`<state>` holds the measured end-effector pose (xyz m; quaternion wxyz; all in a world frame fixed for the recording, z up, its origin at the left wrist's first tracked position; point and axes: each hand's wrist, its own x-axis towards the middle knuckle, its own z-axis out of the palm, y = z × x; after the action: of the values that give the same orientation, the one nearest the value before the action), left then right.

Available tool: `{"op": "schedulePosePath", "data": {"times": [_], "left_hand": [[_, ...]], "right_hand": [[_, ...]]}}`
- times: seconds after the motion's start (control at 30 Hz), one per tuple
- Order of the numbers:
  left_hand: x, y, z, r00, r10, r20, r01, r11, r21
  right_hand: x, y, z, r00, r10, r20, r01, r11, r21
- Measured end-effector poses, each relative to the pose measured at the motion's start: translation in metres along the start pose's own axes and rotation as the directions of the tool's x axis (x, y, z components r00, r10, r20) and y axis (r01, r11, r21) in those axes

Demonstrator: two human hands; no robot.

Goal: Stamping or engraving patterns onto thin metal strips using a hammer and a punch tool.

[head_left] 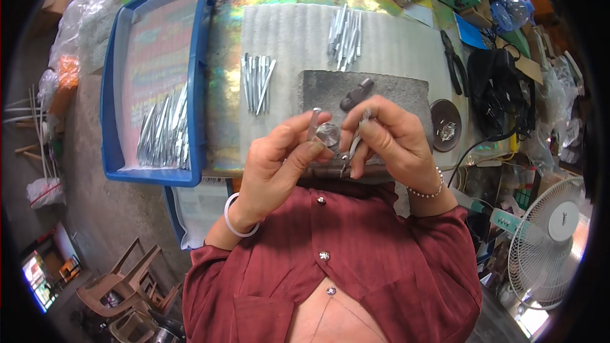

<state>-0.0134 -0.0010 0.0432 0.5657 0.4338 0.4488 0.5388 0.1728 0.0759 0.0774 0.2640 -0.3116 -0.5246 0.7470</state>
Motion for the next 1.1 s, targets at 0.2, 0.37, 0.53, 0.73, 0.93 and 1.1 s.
{"op": "schedulePosePath", "data": {"times": [0.2,0.37,0.53,0.73,0.93,1.1], "left_hand": [[-0.012,-0.002,-0.001,0.999,0.036,0.022,-0.035,0.999,-0.036],[-0.017,0.000,-0.001,0.998,0.065,-0.007,-0.066,0.997,-0.048],[-0.019,-0.005,-0.002,0.995,0.098,0.002,-0.097,0.990,0.106],[-0.020,0.002,0.002,0.997,0.069,0.041,-0.074,0.987,0.141],[-0.019,0.000,0.003,0.995,0.063,0.080,-0.061,0.998,-0.027],[-0.018,0.000,0.002,0.993,0.045,0.111,-0.050,0.998,0.042]], "right_hand": [[0.000,0.004,0.020,1.000,-0.026,0.015,0.027,0.997,-0.077],[0.009,0.014,0.022,0.817,-0.558,0.145,0.533,0.637,-0.556],[0.002,0.016,0.029,0.860,-0.505,0.078,0.449,0.674,-0.587],[-0.006,0.016,0.032,0.889,-0.457,0.011,0.382,0.730,-0.566],[-0.006,0.018,0.030,0.862,-0.507,0.016,0.435,0.721,-0.539],[-0.008,0.017,0.031,0.866,-0.500,-0.009,0.407,0.714,-0.570]]}}
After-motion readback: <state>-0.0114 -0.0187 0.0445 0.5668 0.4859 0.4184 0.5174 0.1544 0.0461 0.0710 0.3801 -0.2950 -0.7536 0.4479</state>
